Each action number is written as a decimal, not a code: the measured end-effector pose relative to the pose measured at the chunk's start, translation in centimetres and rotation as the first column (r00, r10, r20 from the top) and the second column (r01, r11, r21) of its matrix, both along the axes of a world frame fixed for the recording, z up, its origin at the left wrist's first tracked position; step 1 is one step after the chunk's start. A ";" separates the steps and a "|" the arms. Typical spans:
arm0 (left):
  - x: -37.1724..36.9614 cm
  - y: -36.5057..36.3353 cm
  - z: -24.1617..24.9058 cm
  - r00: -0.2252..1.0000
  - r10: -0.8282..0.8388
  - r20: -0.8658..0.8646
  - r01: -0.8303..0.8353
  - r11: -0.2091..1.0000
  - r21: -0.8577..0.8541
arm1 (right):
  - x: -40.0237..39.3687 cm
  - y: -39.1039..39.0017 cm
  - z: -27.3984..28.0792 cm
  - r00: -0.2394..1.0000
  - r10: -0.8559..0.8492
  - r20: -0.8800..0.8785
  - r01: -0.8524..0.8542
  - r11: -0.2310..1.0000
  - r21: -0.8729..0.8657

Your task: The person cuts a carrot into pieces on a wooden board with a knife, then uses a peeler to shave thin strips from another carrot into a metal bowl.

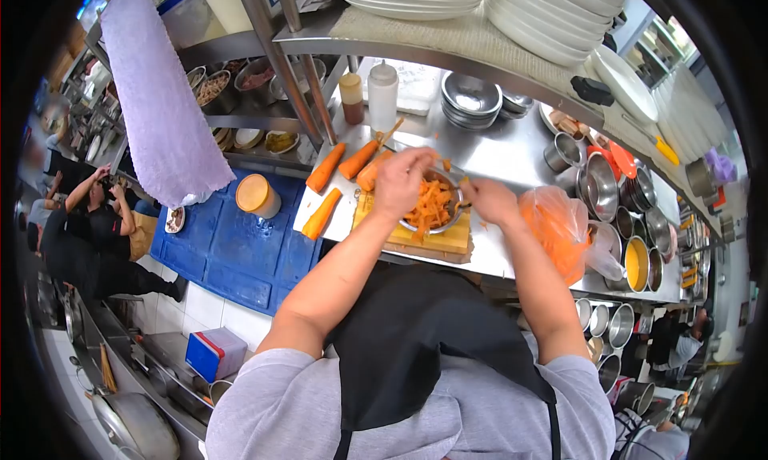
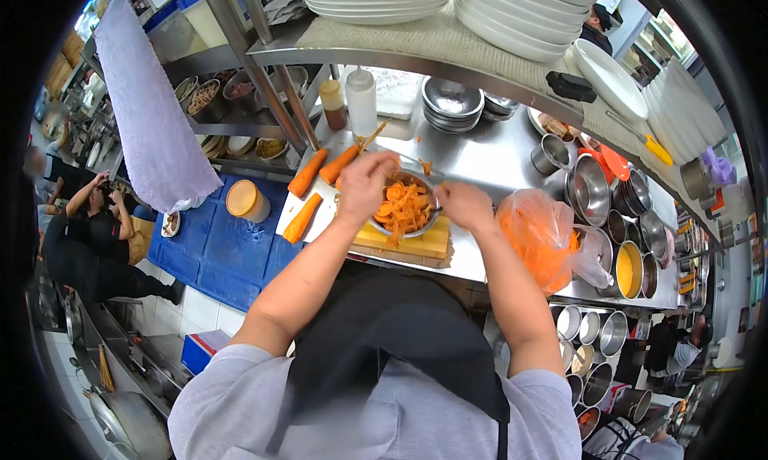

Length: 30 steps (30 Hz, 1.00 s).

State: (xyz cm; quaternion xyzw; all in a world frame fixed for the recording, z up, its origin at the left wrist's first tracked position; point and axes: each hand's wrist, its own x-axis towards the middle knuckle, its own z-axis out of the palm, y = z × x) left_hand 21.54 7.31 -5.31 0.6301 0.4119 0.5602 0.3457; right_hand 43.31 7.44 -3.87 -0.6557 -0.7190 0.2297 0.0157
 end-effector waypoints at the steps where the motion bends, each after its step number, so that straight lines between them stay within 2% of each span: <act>1: -0.4 0.5 0.4 0.998 0.042 0.044 -0.043 0.999 0.024 | 0.7 0.1 -0.7 1.000 -0.001 0.000 0.001 1.000 -0.007; 3: -0.8 1.2 0.5 0.992 0.083 0.091 -0.088 0.995 0.051 | 1.4 0.6 -1.6 0.986 -0.156 -0.055 0.160 0.983 0.090; 5: -0.9 1.5 -0.8 0.954 -0.065 -0.292 0.011 0.983 -0.184 | 1.5 0.5 -2.7 0.986 -0.146 -0.080 0.152 0.985 0.081; 6: -0.8 1.6 -3.6 0.954 -0.069 -0.293 0.014 0.983 -0.184 | 1.1 0.2 -3.2 0.984 -0.138 -0.110 0.147 0.985 0.085; 8: -0.3 1.8 -9.7 0.783 0.166 -0.600 -0.083 0.983 0.164 | 0.4 -0.2 -3.1 0.981 -0.133 -0.139 0.148 0.984 0.100; 9: 0.0 1.3 -8.9 0.783 0.161 -0.601 -0.077 0.983 0.164 | 0.0 -0.6 -3.0 0.984 -0.119 -0.132 0.139 0.978 0.155; 10: 0.5 0.0 -7.5 0.898 -0.099 -0.428 0.052 0.991 -0.120 | -0.3 -1.3 -3.2 0.986 -0.108 -0.125 0.131 0.971 0.198; 11: 1.0 -1.3 -6.6 0.938 -0.303 -0.169 0.225 0.903 -0.367 | -0.4 -2.1 -3.6 0.986 -0.113 -0.126 0.135 0.975 0.178; 12: 1.7 -1.9 -6.3 0.899 -0.432 0.074 0.431 0.837 -0.338 | -0.6 -2.4 -3.7 0.975 -0.119 -0.190 0.159 0.964 0.213; 13: 2.3 -2.1 -6.3 0.903 -0.424 0.072 0.422 0.841 -0.338 | -0.9 -2.1 -3.6 0.960 -0.113 -0.254 0.180 0.950 0.256; 15: 2.9 -2.7 -6.0 0.911 -0.366 0.190 0.409 0.749 -0.521 | -1.4 -2.5 -3.7 0.962 -0.094 -0.255 0.172 0.938 0.301; 17: 3.2 -3.0 -5.6 0.944 -0.286 0.168 0.330 0.778 -0.535 | -1.3 -3.1 -3.4 0.965 -0.120 -0.234 0.190 0.932 0.309; 19: 3.1 -3.0 -5.9 0.933 -0.346 0.097 0.341 0.766 -0.545 | -0.8 -3.5 -3.4 0.964 -0.119 -0.237 0.187 0.938 0.292; 21: 2.8 -3.2 -5.6 0.941 -0.322 0.108 0.325 0.763 -0.559 | 0.6 -3.8 -5.0 0.959 -0.212 -0.190 0.259 0.926 0.275; 22: 2.7 -3.3 -5.0 0.949 -0.304 0.080 0.300 0.801 -0.518 | 1.6 -4.0 -5.9 0.961 -0.199 -0.192 0.247 0.930 0.271; 24: 2.5 -3.7 -2.9 0.972 -0.235 -0.013 0.203 0.865 -0.460 | 4.0 -4.4 -8.0 0.922 -0.215 -0.322 0.316 0.898 0.305; 25: 2.6 -3.6 -3.1 0.974 -0.225 -0.015 0.193 0.865 -0.462 | 4.9 -4.9 -8.5 0.923 -0.207 -0.325 0.308 0.902 0.301; 26: 2.8 -3.4 -3.3 0.984 -0.120 -0.131 0.090 0.973 -0.214 | 5.9 -5.5 -9.0 0.901 -0.214 -0.379 0.331 0.902 0.277; 27: 2.8 -3.2 -3.6 0.977 0.012 -0.215 0.001 0.998 0.060 | 6.8 -6.2 -9.5 0.875 -0.222 -0.430 0.353 0.901 0.252; 29: 2.3 -2.1 -4.6 0.963 -0.022 -0.268 0.021 1.000 -0.008 | 8.1 -7.7 -10.8 0.845 -0.245 -0.475 0.380 0.901 0.210; 30: 2.2 -1.4 -5.6 0.888 -0.063 -0.455 0.003 0.991 -0.133 | 8.7 -8.7 -11.7 0.811 -0.275 -0.517 0.411 0.896 0.167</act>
